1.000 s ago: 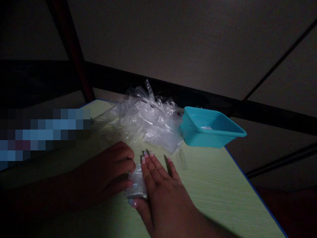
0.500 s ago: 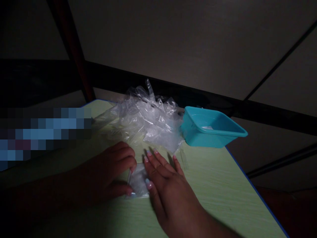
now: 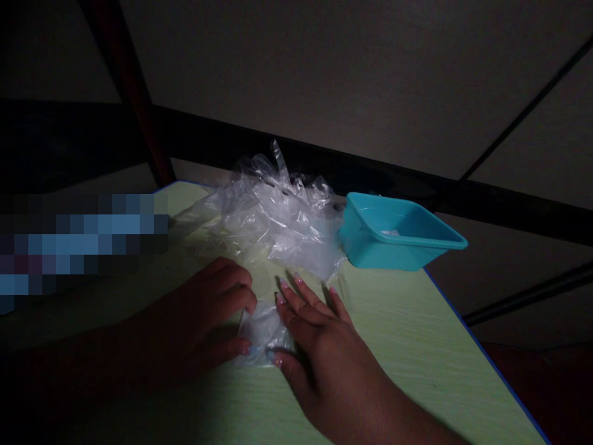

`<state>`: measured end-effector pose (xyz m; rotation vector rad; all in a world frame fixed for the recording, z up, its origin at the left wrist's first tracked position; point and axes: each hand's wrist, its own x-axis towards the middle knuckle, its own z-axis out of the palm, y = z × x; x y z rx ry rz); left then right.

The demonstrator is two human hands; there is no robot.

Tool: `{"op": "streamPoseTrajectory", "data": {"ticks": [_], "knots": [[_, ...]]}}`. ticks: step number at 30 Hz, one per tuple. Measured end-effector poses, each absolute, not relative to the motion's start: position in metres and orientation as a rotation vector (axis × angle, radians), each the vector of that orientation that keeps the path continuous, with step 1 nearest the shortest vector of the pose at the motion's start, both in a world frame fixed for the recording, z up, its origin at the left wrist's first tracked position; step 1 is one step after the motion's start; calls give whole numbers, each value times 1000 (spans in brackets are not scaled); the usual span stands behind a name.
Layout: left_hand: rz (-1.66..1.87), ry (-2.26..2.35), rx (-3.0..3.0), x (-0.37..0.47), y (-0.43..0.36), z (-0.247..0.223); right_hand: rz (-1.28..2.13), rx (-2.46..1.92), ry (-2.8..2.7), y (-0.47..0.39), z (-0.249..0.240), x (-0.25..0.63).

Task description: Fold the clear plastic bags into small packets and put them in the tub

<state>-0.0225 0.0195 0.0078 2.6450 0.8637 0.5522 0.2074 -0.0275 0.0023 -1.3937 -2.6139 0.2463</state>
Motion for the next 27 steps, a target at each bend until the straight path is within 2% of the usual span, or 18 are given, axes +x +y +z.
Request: {"op": "streamPoseTrajectory", "data": {"ticks": [10, 15, 27], "knots": [[520, 944, 2636, -16, 15, 6, 150, -1254, -2413, -29, 10, 204], [523, 977, 2630, -15, 13, 5, 250, -1174, -2307, -28, 16, 199], [551, 941, 2631, -14, 15, 4, 317, -1141, -2649, -29, 19, 201]]}}
